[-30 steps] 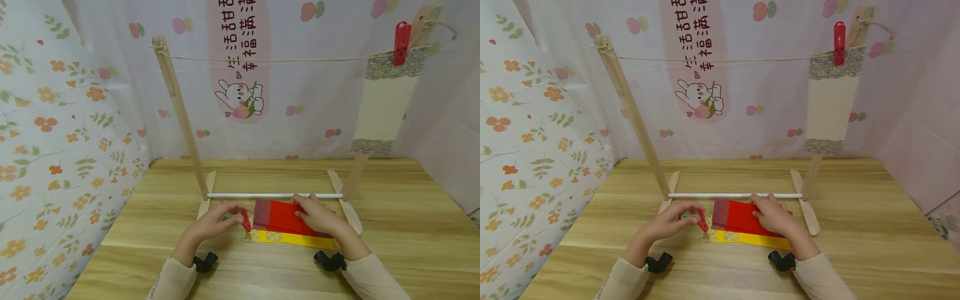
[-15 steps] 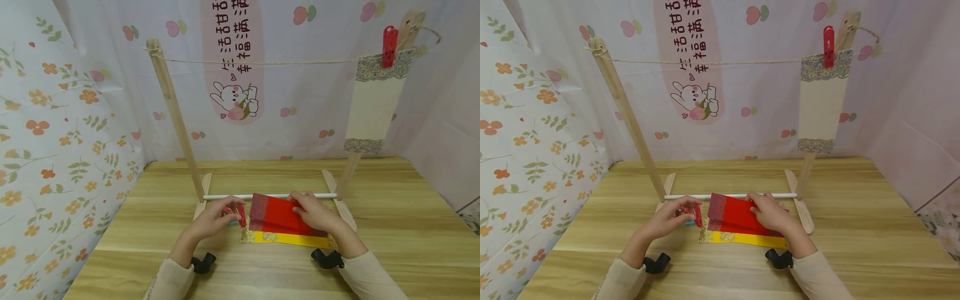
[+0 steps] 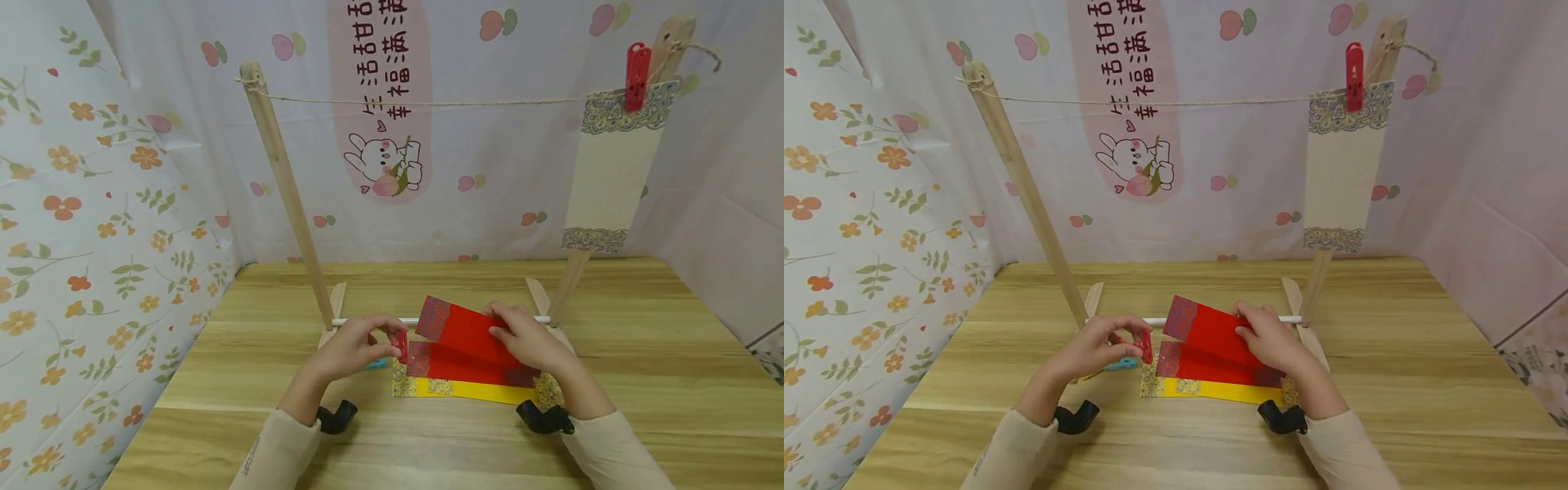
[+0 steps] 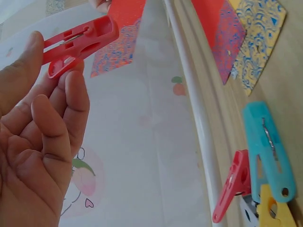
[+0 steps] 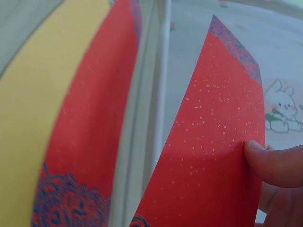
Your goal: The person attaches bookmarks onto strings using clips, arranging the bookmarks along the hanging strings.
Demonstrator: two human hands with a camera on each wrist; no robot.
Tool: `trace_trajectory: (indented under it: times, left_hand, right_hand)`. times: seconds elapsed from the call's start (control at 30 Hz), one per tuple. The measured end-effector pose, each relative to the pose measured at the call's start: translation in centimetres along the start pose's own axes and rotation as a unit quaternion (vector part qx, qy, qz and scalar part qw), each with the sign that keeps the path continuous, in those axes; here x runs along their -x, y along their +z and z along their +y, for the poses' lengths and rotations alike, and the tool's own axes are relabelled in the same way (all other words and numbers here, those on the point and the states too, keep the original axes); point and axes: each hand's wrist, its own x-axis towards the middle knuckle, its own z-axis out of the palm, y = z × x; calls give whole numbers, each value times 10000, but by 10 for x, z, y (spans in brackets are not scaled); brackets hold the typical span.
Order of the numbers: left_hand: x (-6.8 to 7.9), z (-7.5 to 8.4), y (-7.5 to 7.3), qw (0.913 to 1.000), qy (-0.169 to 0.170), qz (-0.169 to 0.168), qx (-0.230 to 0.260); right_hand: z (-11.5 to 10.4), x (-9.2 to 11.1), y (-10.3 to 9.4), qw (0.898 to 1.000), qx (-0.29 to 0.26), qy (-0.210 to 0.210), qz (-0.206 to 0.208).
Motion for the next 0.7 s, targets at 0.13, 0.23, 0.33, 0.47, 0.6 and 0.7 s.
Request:
trace_trajectory:
  times: [0.13, 0.23, 0.33, 0.47, 0.6, 0.7]
  left_hand:
    - [-5, 2, -2, 9999, 124, 101, 65]
    - [-10, 4, -4, 9995, 276, 94, 149]
    - [-15, 7, -6, 9992, 338, 117, 173]
    - [-22, 15, -9, 9989, 276, 379, -24]
    - [-30, 23, -13, 9965, 383, 705, -238]
    - [-36, 28, -17, 9942, 601, 852, -251]
  right_hand:
    - [3, 2, -7, 9992, -375, -132, 48]
    - [3, 4, -11, 9968, -791, -67, 43]
    - [2, 6, -14, 9938, -1114, 34, 8]
    - [0, 7, -18, 9912, -1324, 50, 3]
    - [-1, 7, -22, 9905, -1365, 55, 124]
    - [-2, 9, -26, 9904, -1360, 91, 241]
